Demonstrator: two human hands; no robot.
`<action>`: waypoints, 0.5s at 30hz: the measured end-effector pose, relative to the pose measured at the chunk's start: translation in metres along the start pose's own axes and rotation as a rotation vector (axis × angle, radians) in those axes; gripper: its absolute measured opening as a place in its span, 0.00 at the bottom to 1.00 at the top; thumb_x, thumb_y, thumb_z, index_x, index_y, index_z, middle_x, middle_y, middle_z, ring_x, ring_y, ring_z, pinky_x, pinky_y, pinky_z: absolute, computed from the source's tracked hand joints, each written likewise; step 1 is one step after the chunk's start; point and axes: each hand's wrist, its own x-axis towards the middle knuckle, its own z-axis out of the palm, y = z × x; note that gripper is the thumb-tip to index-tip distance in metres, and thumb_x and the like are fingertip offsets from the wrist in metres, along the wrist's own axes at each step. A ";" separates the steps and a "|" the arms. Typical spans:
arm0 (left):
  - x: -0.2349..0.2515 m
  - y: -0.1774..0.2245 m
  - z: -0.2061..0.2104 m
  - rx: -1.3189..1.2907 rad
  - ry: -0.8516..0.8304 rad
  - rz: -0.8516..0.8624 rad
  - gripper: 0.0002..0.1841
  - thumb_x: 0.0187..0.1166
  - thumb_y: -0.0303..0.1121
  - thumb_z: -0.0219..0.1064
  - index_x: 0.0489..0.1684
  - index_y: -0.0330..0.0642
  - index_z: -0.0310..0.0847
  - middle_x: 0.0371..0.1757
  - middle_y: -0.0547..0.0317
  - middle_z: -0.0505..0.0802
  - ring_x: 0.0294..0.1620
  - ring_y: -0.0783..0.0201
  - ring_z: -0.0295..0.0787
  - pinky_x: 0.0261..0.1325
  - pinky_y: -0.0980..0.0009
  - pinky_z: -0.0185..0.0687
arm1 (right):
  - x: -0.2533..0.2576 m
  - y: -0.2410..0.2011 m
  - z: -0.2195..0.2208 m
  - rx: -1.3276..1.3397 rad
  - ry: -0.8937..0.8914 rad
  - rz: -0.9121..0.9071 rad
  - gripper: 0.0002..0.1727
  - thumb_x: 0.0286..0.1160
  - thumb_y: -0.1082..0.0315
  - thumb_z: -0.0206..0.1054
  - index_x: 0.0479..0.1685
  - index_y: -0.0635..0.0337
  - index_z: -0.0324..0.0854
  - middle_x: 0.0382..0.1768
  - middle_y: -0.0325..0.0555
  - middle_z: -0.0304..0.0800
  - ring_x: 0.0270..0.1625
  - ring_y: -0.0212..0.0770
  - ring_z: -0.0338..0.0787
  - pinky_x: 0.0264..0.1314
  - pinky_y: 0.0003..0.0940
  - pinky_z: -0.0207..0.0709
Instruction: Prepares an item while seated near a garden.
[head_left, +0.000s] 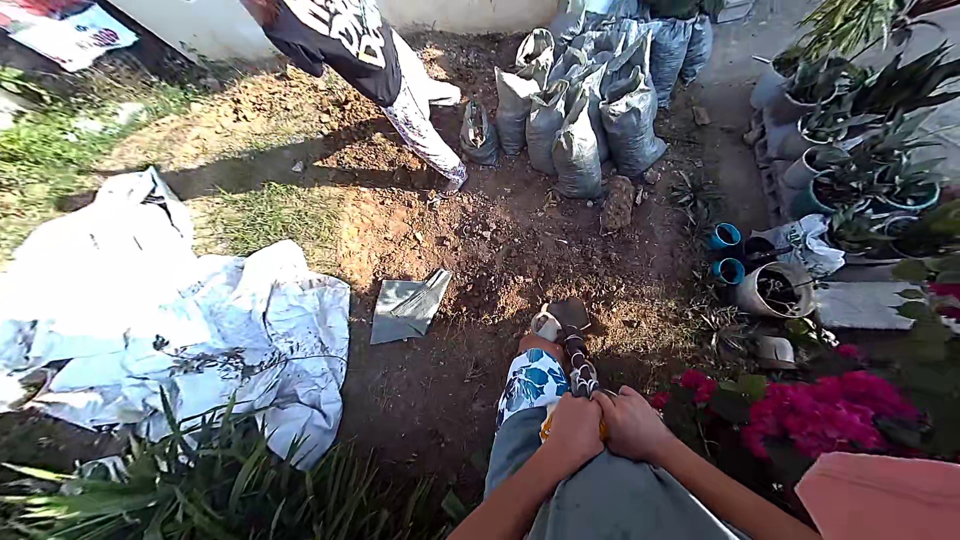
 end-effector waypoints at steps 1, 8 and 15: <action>0.001 0.003 -0.003 0.010 -0.007 0.012 0.22 0.64 0.36 0.74 0.56 0.33 0.84 0.57 0.40 0.92 0.63 0.40 0.87 0.73 0.41 0.73 | -0.002 0.003 0.004 -0.005 0.058 0.000 0.37 0.53 0.55 0.76 0.68 0.64 0.79 0.32 0.54 0.93 0.40 0.53 0.94 0.62 0.54 0.78; 0.084 -0.031 -0.005 0.037 0.000 -0.019 0.24 0.65 0.34 0.75 0.59 0.30 0.83 0.62 0.35 0.90 0.68 0.37 0.84 0.77 0.39 0.70 | 0.073 0.046 0.018 0.032 -0.142 0.159 0.39 0.65 0.51 0.70 0.77 0.61 0.71 0.48 0.59 0.94 0.57 0.58 0.92 0.75 0.59 0.71; 0.110 -0.114 -0.021 0.095 0.029 -0.096 0.24 0.66 0.40 0.74 0.58 0.33 0.85 0.63 0.39 0.90 0.69 0.40 0.84 0.77 0.38 0.70 | 0.163 0.028 0.021 0.095 -0.183 0.090 0.43 0.66 0.53 0.73 0.82 0.64 0.64 0.55 0.69 0.90 0.63 0.70 0.88 0.73 0.69 0.72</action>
